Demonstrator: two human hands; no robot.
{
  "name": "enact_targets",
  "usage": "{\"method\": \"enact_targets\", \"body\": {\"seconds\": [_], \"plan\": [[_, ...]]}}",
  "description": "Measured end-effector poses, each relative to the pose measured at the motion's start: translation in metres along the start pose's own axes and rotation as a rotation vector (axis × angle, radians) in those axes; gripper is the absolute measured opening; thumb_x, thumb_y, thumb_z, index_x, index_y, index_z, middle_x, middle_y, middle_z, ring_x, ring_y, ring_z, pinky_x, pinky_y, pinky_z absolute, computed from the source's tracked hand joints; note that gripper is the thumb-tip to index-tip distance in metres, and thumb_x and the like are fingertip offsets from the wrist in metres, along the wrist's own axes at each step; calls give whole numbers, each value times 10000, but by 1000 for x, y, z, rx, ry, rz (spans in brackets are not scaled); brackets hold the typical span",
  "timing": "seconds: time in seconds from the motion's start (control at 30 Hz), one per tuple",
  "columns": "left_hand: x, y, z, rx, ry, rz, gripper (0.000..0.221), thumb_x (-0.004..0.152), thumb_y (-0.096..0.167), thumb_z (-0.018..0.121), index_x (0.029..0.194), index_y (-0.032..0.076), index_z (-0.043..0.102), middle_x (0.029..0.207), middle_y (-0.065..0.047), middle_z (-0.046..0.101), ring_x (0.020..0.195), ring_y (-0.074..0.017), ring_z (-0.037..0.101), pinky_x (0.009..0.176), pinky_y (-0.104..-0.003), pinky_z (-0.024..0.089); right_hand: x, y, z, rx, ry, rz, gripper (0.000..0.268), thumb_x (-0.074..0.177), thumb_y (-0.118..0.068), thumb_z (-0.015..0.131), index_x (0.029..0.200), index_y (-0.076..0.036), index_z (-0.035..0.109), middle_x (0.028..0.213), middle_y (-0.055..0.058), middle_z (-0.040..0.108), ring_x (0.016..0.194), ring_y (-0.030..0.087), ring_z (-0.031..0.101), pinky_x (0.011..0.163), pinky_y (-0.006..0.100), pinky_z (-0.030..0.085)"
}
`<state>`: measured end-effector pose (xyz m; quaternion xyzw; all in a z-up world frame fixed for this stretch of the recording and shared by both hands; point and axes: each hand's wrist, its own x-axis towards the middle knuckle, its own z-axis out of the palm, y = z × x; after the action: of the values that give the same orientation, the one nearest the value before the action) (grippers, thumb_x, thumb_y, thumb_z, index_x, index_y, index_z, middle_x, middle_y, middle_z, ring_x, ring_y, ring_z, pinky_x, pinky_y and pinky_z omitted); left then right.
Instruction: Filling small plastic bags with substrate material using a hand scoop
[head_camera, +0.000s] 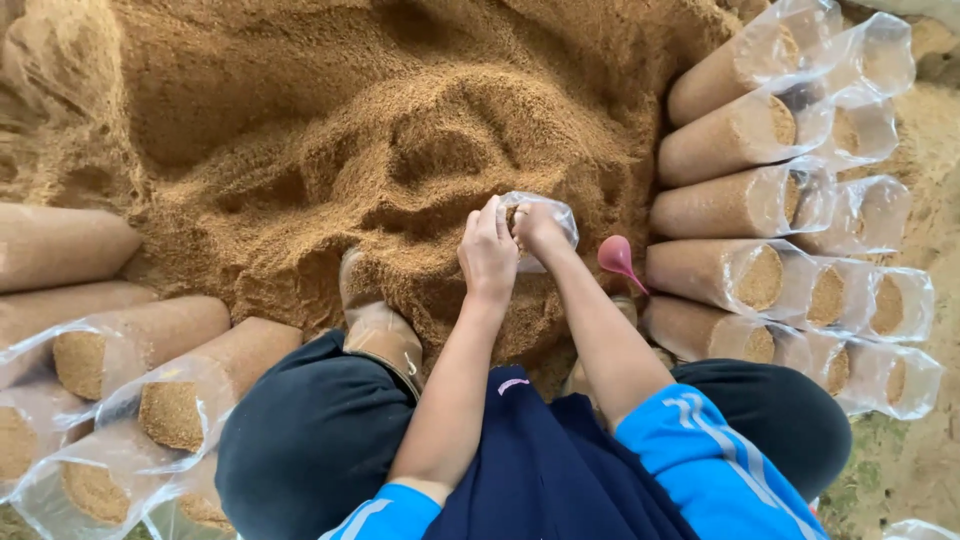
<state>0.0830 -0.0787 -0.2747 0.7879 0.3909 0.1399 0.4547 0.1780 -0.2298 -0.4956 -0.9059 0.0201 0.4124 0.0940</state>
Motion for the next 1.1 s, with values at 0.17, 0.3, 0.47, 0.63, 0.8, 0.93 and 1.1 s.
{"method": "enact_targets", "body": {"seconds": [0.17, 0.3, 0.47, 0.63, 0.8, 0.93, 1.1], "plan": [[-4, 1, -1, -98, -54, 92, 373, 1066, 406, 488, 1283, 183, 694, 1156, -64, 710, 1113, -310, 692, 924, -435, 587, -24, -94, -79, 731, -176, 306, 420, 1031, -155, 227, 1303, 126, 381, 1222, 204, 513, 1056, 105, 596, 829, 52, 521], [-1, 19, -8, -106, -39, 158, 355, 1071, 397, 502, 1169, 146, 734, 1058, -106, 736, 1057, -325, 704, 890, -463, 589, -73, -109, -84, 693, 6, -32, 481, 1039, -277, 286, 1246, 64, 555, 1269, 233, 576, 1073, 202, 659, 895, 241, 578], [-2, 18, -17, -164, 3, 179, 319, 1074, 303, 511, 1158, 86, 729, 1050, -160, 740, 1043, -364, 703, 885, -469, 589, -85, -94, -93, 262, -6, -202, 410, 984, -342, 402, 1117, -53, 661, 1081, 160, 660, 1046, 217, 698, 872, 311, 585], [-1, 30, -20, -202, -2, 218, 309, 1073, 260, 510, 1145, 55, 731, 1136, -149, 737, 1110, -329, 695, 953, -421, 577, -105, -77, -108, -374, -7, -423, 326, 901, -433, 579, 923, -222, 827, 800, 56, 791, 1005, 242, 756, 839, 417, 591], [-3, 20, -9, -139, 6, 194, 321, 1081, 286, 499, 1174, 85, 731, 1122, -135, 745, 1084, -298, 709, 924, -427, 592, -172, -136, -149, 206, 65, 201, 139, 967, -139, 582, 997, -48, 682, 902, 59, 660, 700, 85, 560, 630, 174, 502], [-5, 30, -22, -170, 24, 212, 312, 1069, 255, 518, 1131, 32, 726, 1057, -211, 738, 1054, -378, 699, 929, -475, 571, -182, -156, -151, 351, 33, 68, 192, 898, 53, 495, 785, -96, 538, 660, 18, 472, 501, 74, 443, 409, 175, 378], [-3, 26, -19, -195, 3, 187, 314, 1071, 269, 517, 1138, 55, 736, 1062, -170, 751, 1053, -335, 716, 931, -437, 583, -146, -139, -138, 279, -43, 10, 142, 977, -107, 489, 981, -54, 621, 921, 112, 581, 876, 175, 553, 774, 288, 484]]}}
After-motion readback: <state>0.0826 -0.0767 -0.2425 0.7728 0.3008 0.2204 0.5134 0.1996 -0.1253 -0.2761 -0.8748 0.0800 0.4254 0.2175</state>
